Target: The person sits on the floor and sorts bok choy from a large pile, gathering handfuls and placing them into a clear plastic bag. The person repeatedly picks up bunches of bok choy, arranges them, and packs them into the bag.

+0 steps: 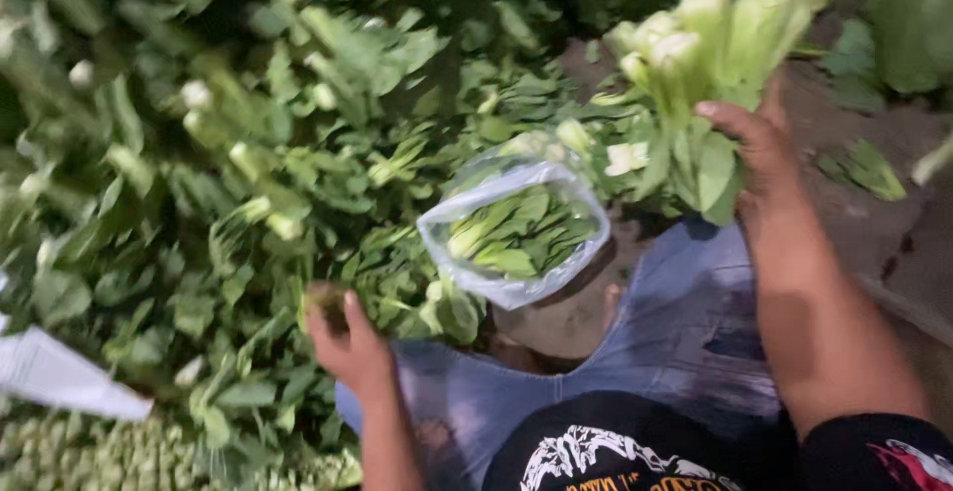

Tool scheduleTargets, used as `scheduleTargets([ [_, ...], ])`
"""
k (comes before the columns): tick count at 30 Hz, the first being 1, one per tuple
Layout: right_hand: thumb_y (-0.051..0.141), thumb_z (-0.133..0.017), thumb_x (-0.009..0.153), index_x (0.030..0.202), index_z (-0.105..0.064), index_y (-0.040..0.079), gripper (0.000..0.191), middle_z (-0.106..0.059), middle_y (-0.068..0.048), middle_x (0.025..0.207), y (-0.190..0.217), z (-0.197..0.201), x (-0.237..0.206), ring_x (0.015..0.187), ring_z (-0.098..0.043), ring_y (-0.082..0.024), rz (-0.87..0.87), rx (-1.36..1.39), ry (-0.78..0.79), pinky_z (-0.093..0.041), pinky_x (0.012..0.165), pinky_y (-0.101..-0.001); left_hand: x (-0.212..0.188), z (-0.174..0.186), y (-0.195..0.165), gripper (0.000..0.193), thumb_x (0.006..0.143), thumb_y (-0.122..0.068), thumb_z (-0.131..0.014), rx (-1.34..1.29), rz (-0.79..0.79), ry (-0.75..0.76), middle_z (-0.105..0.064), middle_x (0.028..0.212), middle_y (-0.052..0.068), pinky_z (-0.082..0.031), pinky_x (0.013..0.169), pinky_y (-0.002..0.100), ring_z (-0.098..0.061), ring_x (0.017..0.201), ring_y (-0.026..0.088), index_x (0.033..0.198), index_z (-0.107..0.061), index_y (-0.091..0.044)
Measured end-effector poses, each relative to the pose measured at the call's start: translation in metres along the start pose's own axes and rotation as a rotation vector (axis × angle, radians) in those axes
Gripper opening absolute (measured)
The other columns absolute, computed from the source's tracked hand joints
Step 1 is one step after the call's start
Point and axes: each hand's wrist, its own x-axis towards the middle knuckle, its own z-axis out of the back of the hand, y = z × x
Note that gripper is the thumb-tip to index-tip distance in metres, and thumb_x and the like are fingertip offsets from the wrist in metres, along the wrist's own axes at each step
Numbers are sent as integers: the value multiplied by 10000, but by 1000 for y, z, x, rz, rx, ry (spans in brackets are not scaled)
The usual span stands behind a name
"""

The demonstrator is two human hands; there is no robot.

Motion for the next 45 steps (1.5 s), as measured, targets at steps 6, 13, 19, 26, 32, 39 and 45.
scheduleTargets([
  [6,-82,-775,898,1704,-49,101,1100,-435,-139,1566,-19,-23,10,1455,-492,-296,183,-358,326,-472,1257,-434,-47,-67,96,610,907,-331,-759,238,345,283,-692,1114,197,-528,909,424,-672,1040,316,1346,-524,21],
  [13,-12,-895,847,1691,85,94,1298,-375,-129,1647,-38,-69,10,1524,-419,-270,346,-771,466,-358,1306,-399,-94,-90,148,363,832,-43,-551,-262,736,247,-718,1009,154,-540,786,377,-674,883,252,1177,-646,13],
  [19,93,-926,728,1659,162,63,1432,-262,-200,1745,-63,-118,13,1630,-327,-314,203,-964,579,-313,1317,-427,-85,-82,150,279,878,-58,-520,-199,619,119,-682,897,138,-517,716,373,-634,785,231,1108,-664,5],
  [26,139,-844,627,1640,148,154,1418,-311,-254,1626,-102,-208,-8,1478,-394,-356,-40,-1257,1100,-344,1183,-390,-65,-68,164,260,885,-126,-510,-108,526,47,-693,814,185,-518,714,411,-649,748,280,1018,-677,23],
  [32,166,-855,640,1634,68,169,1357,-334,-292,1612,-153,-243,-12,1424,-448,-436,83,-1435,1045,-401,1143,-425,-46,-41,157,267,869,-143,-578,7,406,151,-692,847,221,-529,707,453,-672,755,362,1062,-660,22],
  [39,112,-852,676,1634,186,116,1414,-365,-285,1612,-136,-239,-6,1484,-420,-390,150,-1280,906,-356,1205,-445,-55,-33,131,273,933,-214,-619,-79,381,215,-705,873,220,-533,718,456,-693,809,380,1112,-664,-13],
  [45,128,-887,627,1615,144,119,1428,-301,-321,1604,-124,-236,-57,1478,-360,-420,225,-1277,994,-319,1195,-491,-59,-13,166,232,993,-210,-615,-64,436,75,-706,919,202,-526,717,429,-674,799,310,1084,-665,-2],
])
